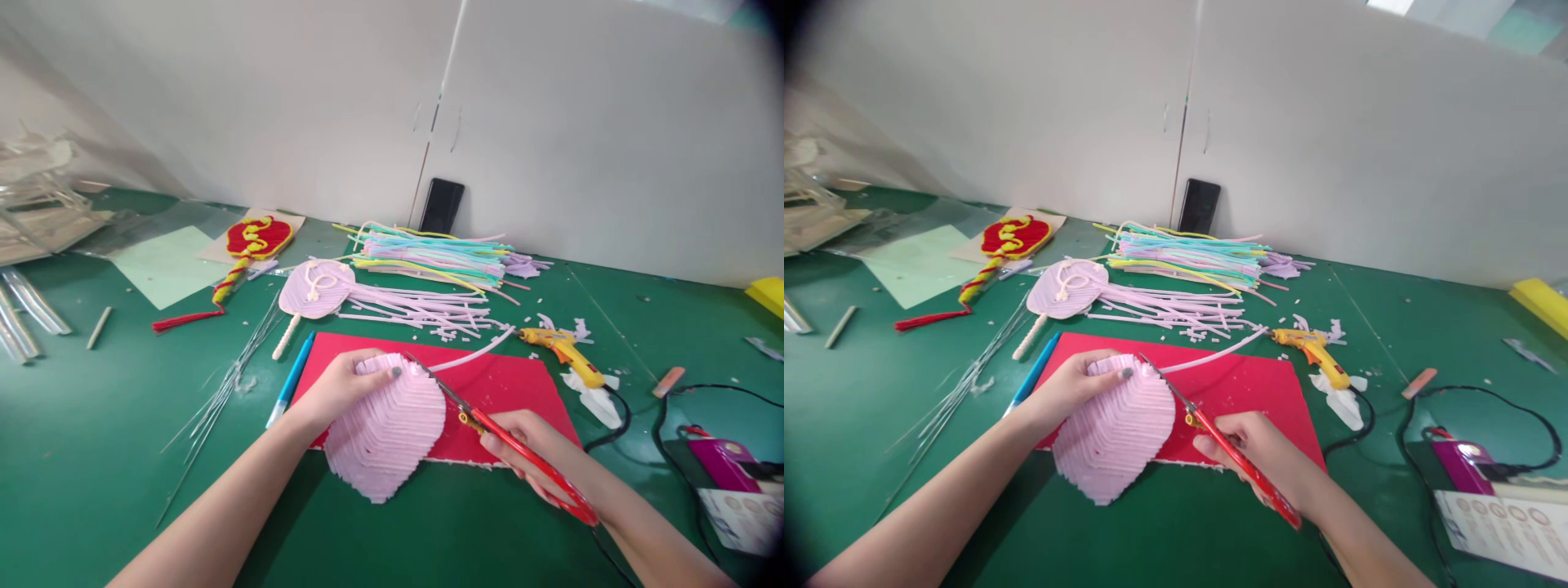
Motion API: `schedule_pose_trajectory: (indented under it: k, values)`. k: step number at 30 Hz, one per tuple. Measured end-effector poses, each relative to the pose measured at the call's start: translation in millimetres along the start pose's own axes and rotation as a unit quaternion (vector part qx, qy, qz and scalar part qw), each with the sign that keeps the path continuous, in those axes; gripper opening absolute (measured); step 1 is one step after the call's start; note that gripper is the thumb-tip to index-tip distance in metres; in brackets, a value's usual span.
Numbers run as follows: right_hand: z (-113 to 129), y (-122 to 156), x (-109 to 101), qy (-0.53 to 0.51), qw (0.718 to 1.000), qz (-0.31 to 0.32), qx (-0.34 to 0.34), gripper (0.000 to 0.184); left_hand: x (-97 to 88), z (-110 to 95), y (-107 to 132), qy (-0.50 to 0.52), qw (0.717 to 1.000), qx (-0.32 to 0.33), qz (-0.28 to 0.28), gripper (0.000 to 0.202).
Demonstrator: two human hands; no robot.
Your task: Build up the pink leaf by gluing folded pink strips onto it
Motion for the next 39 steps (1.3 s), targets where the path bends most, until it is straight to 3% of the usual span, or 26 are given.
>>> schedule_pose_trajectory:
  k: [6,10,14,17,19,21,24,28,31,33,36,39]
  values:
    - [-7.3,-4.1,-2.2,-0.003,1.0,-0.006,-0.013,0.053,0.8,-1.4,0.0,0.006,1.0,0.009,0.007,0.028]
    - [4.2,-1.3,-3.0,-0.021,1.0,-0.009,-0.017,0.057,1.0,-1.4,0.6,0.006,1.0,0.006,0.009,0.027]
    - [13.0,2.2,-29.8,0.036,0.993,-0.098,-0.054,0.053,-0.5,-2.9,1.6,0.014,1.0,0.007,0.006,0.027]
    - [8.4,12.7,-69.0,0.207,0.951,-0.221,-0.058,0.036,-2.6,-2.7,1.8,0.029,1.0,0.004,-0.003,0.03]
    - [0.4,23.6,-95.9,0.349,0.885,-0.305,-0.033,0.031,-4.0,-1.1,1.6,0.049,0.999,-0.001,-0.01,0.033]
    - [-10.6,26.8,-108.6,0.429,0.842,-0.326,-0.028,0.033,-5.9,0.8,1.7,0.071,0.997,-0.005,-0.02,0.036]
    - [-16.9,29.1,-115.1,0.454,0.825,-0.334,-0.051,0.039,-8.3,2.2,2.7,0.089,0.995,-0.004,-0.035,0.04]
    - [22.7,43.1,-106.8,0.375,0.823,-0.414,-0.11,0.035,-7.4,-0.1,5.2,0.097,0.995,0.004,-0.037,0.039]
    - [46.2,23.7,-75.3,0.16,0.905,-0.369,-0.138,0.033,-4.1,-1.9,6.7,0.096,0.995,0.009,-0.029,0.035]
    - [61.0,3.6,-48.8,0.022,0.932,-0.322,-0.165,0.035,-1.6,-2.7,7.3,0.089,0.996,0.015,-0.025,0.035]
    - [76.0,-20.8,-23.7,-0.09,0.932,-0.292,-0.192,0.037,-0.1,-3.6,8.1,0.071,0.997,0.029,-0.03,0.038]
    - [80.5,-36.0,-12.8,-0.143,0.93,-0.277,-0.197,0.04,1.0,-4.4,9.4,0.052,0.997,0.038,-0.034,0.039]
Point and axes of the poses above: each hand's wrist, its own y-axis away from the middle knuckle, its own x-axis out of the palm, z = x × y, the point moved 10 cm from there along -y, towards the middle knuckle, and after that the axes turned 9 degrees about -x, right-handed, at the moved point
